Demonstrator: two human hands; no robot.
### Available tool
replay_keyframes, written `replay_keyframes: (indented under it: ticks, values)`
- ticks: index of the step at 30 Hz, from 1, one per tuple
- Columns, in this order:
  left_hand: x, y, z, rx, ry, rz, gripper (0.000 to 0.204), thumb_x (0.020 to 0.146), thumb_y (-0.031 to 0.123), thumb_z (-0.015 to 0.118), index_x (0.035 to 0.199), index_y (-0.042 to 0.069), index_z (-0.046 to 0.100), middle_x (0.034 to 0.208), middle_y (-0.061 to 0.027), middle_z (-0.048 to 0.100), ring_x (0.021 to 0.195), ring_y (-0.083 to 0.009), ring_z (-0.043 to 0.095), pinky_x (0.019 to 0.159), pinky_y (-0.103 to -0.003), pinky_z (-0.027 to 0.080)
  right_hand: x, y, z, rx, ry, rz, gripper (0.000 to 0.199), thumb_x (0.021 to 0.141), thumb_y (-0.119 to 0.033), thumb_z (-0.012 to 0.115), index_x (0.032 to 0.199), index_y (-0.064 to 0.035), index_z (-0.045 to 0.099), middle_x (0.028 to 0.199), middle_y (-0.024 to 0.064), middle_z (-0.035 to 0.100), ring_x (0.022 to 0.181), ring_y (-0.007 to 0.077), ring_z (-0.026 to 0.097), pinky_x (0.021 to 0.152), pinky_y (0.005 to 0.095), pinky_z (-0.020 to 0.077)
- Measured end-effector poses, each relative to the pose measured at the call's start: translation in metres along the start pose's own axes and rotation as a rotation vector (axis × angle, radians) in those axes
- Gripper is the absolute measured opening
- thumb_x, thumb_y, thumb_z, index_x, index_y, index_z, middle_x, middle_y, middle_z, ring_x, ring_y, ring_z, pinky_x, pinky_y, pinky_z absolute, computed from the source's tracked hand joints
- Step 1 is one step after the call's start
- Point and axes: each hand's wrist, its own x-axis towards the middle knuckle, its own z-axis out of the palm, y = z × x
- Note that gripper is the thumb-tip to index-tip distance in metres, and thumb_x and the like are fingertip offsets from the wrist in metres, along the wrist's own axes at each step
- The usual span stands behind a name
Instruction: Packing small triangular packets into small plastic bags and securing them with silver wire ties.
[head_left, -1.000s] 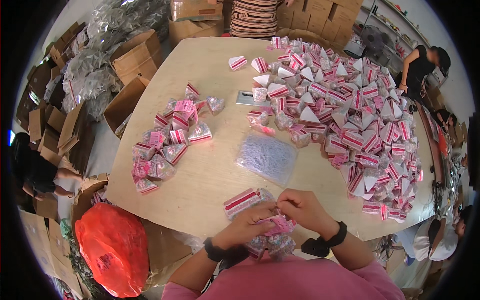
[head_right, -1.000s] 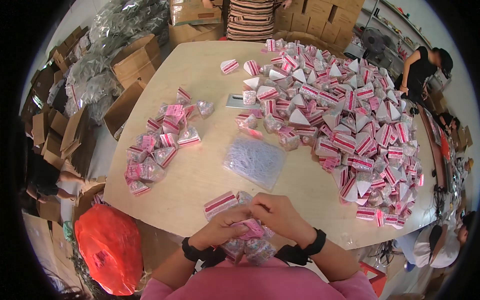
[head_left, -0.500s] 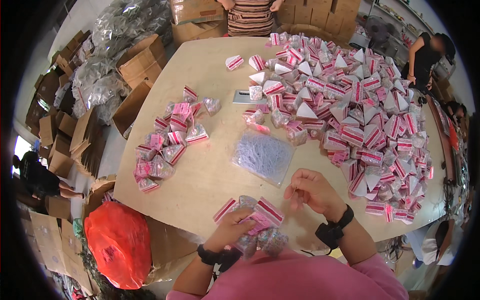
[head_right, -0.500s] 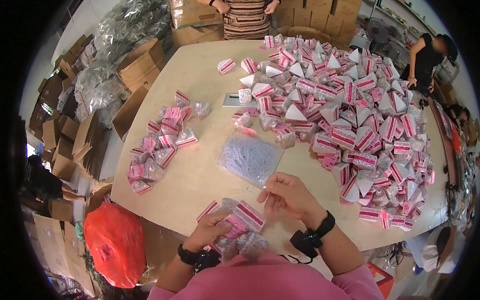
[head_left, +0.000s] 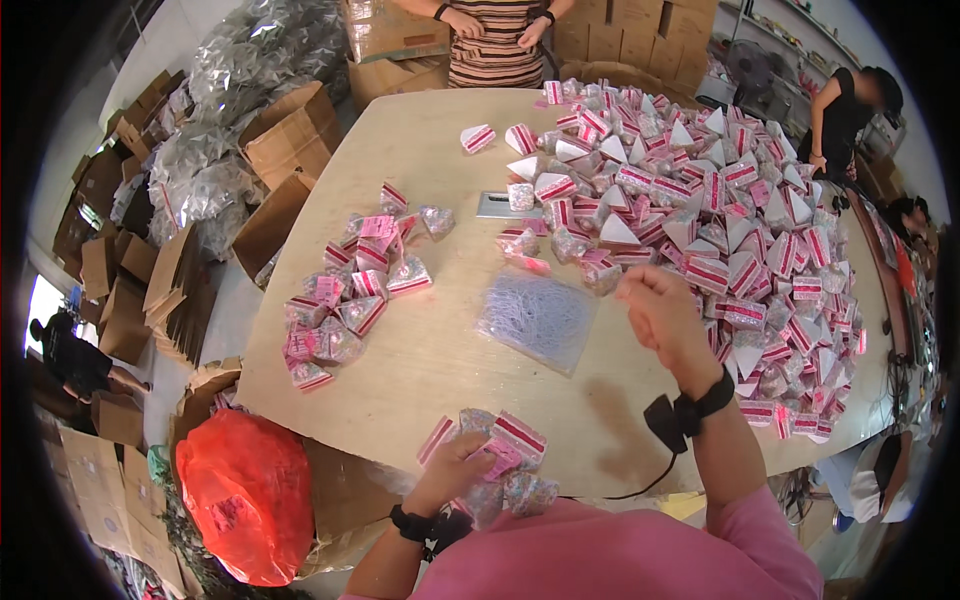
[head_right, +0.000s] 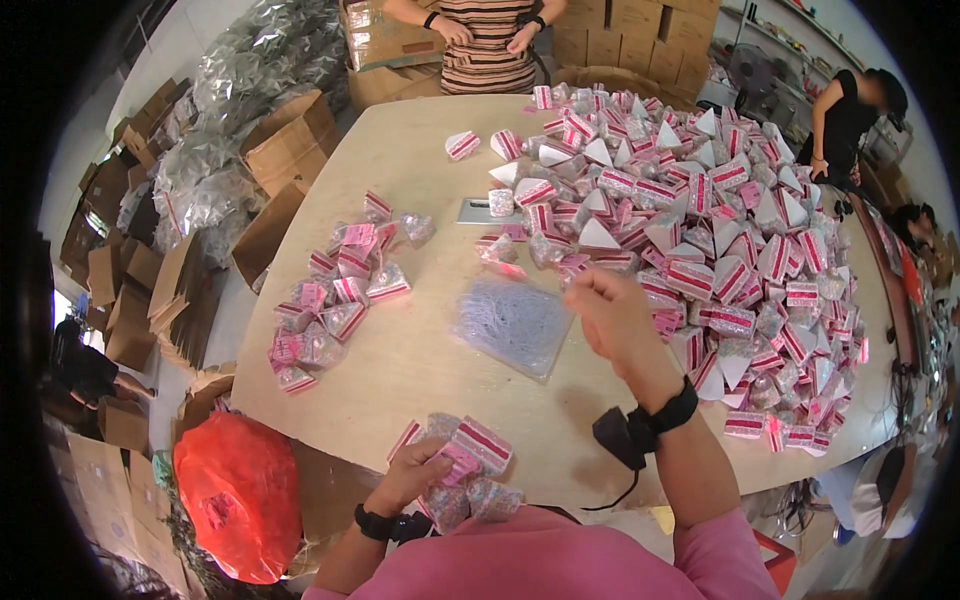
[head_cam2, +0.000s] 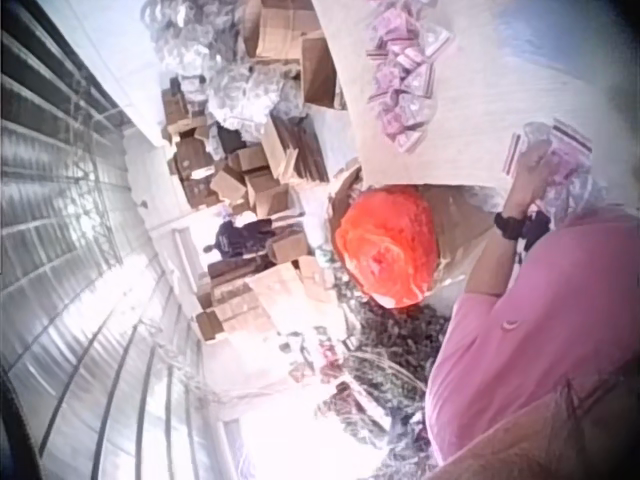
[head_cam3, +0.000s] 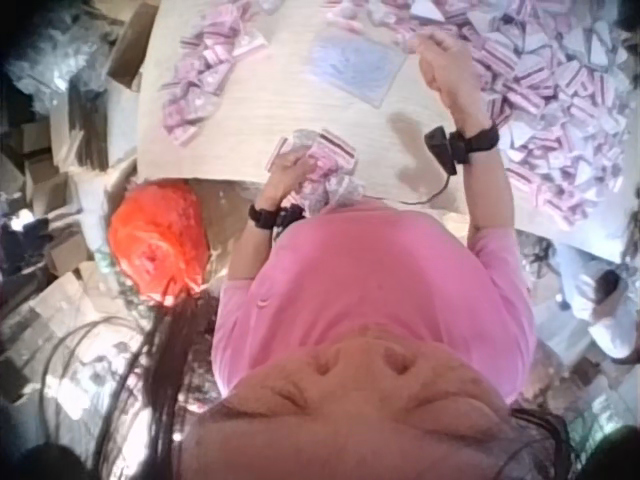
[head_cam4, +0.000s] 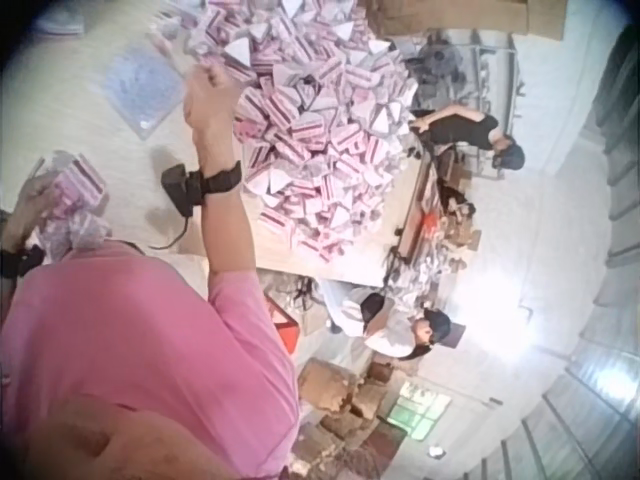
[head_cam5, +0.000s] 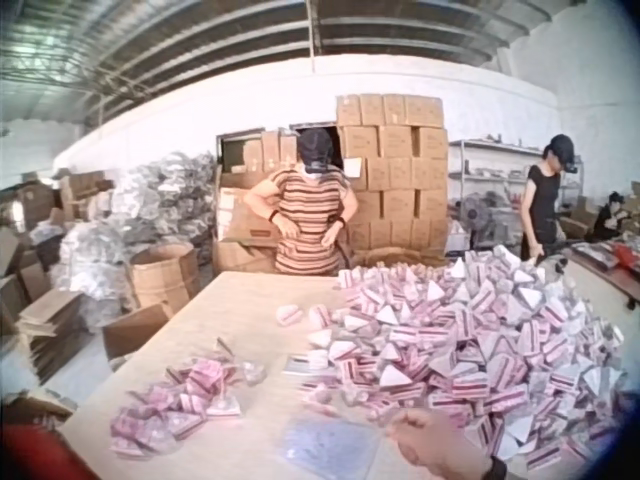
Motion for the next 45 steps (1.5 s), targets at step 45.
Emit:
replay_keyframes:
  ticks: [45]
  values:
    - [0.026,0.076,-0.006,0.105,-0.437,0.376,0.021,0.089,0.015,0.058,0.103,-0.001,0.061,0.104,-0.0081,0.058,0.098,-0.0161,0.053,0.087,-0.028,0.041,-0.027,0.001,0.084,-0.104,-0.417,0.057,0.022,0.094,-0.022,0.049,0.097,-0.0022,0.058,0.061,0.0012,0.053,0.047,0.0076,0.052,0.043,0.0211,0.0405]
